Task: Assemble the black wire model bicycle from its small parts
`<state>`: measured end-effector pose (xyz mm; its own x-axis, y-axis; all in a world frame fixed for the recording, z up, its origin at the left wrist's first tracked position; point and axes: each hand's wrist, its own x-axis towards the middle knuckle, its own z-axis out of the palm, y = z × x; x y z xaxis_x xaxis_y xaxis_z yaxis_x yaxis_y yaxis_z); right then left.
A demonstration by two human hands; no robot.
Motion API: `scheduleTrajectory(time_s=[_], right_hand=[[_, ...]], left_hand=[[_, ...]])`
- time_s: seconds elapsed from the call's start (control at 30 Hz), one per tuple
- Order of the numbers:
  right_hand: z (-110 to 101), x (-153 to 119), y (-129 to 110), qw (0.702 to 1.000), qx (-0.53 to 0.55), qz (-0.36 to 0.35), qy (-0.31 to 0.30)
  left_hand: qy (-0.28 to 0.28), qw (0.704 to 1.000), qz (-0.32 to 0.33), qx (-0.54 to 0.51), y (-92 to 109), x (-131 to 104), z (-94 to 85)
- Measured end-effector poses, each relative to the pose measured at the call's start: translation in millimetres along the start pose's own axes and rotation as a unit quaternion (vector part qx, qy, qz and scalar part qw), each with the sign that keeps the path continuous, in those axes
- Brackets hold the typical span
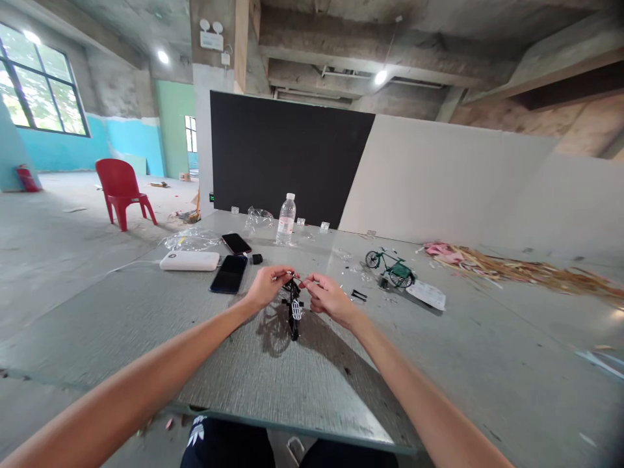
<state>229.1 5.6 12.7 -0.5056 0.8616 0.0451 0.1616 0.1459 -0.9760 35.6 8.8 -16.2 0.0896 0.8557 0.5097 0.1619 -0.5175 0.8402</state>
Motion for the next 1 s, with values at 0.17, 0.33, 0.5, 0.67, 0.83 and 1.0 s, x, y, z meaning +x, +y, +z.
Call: scheduleTrajectory(time_s=[0.17, 0.33, 0.5, 0.67, 0.83, 1.0], right_hand=[[-3.4, -3.3, -5.2, 0.995, 0.063, 0.067, -0.040], [-7.1, -3.9, -7.1, 0.998, -0.029, 0.046, -0.009], [-1.4, -18.7, -15.6, 0.971, -0.193, -0.086, 0.108], [14.9, -33.1, -23.6, 0.949, -0.264, -0.150, 0.089], [24.1, -33.4, -24.8, 0.982, -0.134, -0.124, 0.048], [29.0, -33.9, -26.4, 0.987, -0.087, -0.124, 0.062]], left_hand=[[-0.008, 1.000, 0.002, 0.026, 5.8, -1.3, 0.6], [-0.018, 1.000, 0.003, 0.019, 3.1, -1.0, 0.1], [0.027, 1.000, -0.003, 0.009, -3.1, 1.3, -0.5], [0.012, 1.000, -0.001, 0.009, -2.4, 2.2, -2.5], [-0.025, 0.999, 0.003, -0.032, 7.6, 0.6, -3.5], [-0.040, 0.993, -0.027, -0.109, 9.6, -0.4, -0.7]])
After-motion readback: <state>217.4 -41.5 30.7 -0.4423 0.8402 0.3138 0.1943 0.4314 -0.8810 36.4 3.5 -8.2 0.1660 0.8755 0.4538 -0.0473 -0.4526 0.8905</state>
